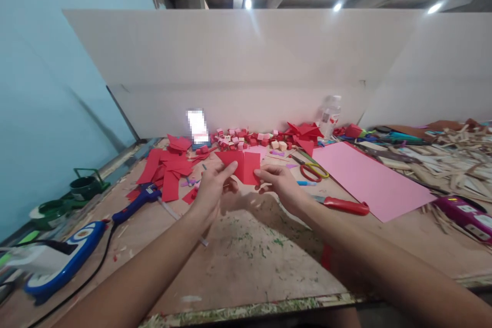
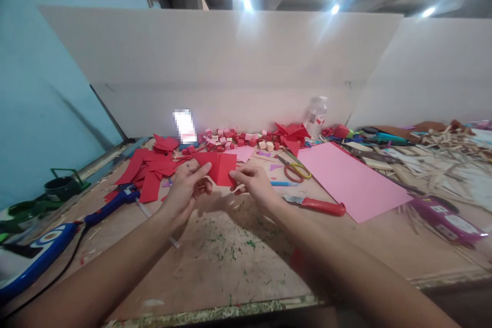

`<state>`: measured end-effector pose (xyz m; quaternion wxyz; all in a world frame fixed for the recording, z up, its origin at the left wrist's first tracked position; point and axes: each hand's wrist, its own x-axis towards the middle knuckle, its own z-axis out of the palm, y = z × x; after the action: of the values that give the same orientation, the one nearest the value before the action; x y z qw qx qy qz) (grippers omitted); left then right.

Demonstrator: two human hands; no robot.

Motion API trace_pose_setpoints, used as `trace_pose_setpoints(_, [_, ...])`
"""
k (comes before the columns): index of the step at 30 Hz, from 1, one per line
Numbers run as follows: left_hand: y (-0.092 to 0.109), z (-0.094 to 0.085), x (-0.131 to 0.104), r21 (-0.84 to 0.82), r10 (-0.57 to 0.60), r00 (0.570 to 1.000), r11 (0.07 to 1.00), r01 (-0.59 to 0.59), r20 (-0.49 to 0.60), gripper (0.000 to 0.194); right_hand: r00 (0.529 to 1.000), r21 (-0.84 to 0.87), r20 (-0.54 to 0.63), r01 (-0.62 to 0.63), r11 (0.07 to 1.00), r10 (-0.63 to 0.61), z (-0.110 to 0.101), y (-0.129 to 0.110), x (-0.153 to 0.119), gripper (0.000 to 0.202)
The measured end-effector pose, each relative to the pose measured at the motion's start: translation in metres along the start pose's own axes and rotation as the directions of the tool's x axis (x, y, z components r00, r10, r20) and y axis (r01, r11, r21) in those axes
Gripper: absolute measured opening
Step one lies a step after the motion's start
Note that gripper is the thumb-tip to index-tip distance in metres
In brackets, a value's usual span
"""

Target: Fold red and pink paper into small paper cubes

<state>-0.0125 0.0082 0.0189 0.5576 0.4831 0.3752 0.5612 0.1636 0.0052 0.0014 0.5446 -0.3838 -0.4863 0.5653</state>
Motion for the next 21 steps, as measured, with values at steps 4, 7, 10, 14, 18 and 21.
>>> trace_pose_setpoints(4, [-0.017,-0.008,0.003,0.010,-0.067,0.997,0.998,0.066,0.035,0.031,0.993,-0.002,0.088,-0.075,0.997,0.075,0.002,0.013,-0.004,0.035])
trace_pose_setpoints(7, [-0.021,-0.007,0.005,0.015,-0.075,0.996,0.997,0.075,0.053,0.028,0.984,-0.054,0.137,-0.104,0.993,0.110,0.000,0.018,-0.007,0.032])
trace_pose_setpoints(10, [-0.022,-0.007,0.003,0.011,-0.067,0.997,0.998,0.067,0.035,0.026,0.988,-0.065,0.091,-0.120,0.991,0.125,-0.003,0.023,-0.008,0.030])
trace_pose_setpoints(14, [-0.023,-0.007,0.001,0.016,-0.085,0.994,0.996,0.084,0.068,0.023,0.994,-0.023,0.043,-0.096,0.995,0.097,-0.006,0.028,-0.006,0.029])
trace_pose_setpoints(18, [-0.027,-0.006,0.002,0.070,-0.095,0.992,0.993,0.090,0.083,0.024,0.996,-0.032,0.038,-0.085,0.996,0.087,-0.006,0.029,-0.006,0.028])
trace_pose_setpoints(21, [-0.027,-0.007,0.001,0.112,-0.043,0.998,0.993,0.039,0.039,0.026,0.991,-0.080,0.005,-0.134,0.988,0.135,-0.006,0.029,-0.007,0.026])
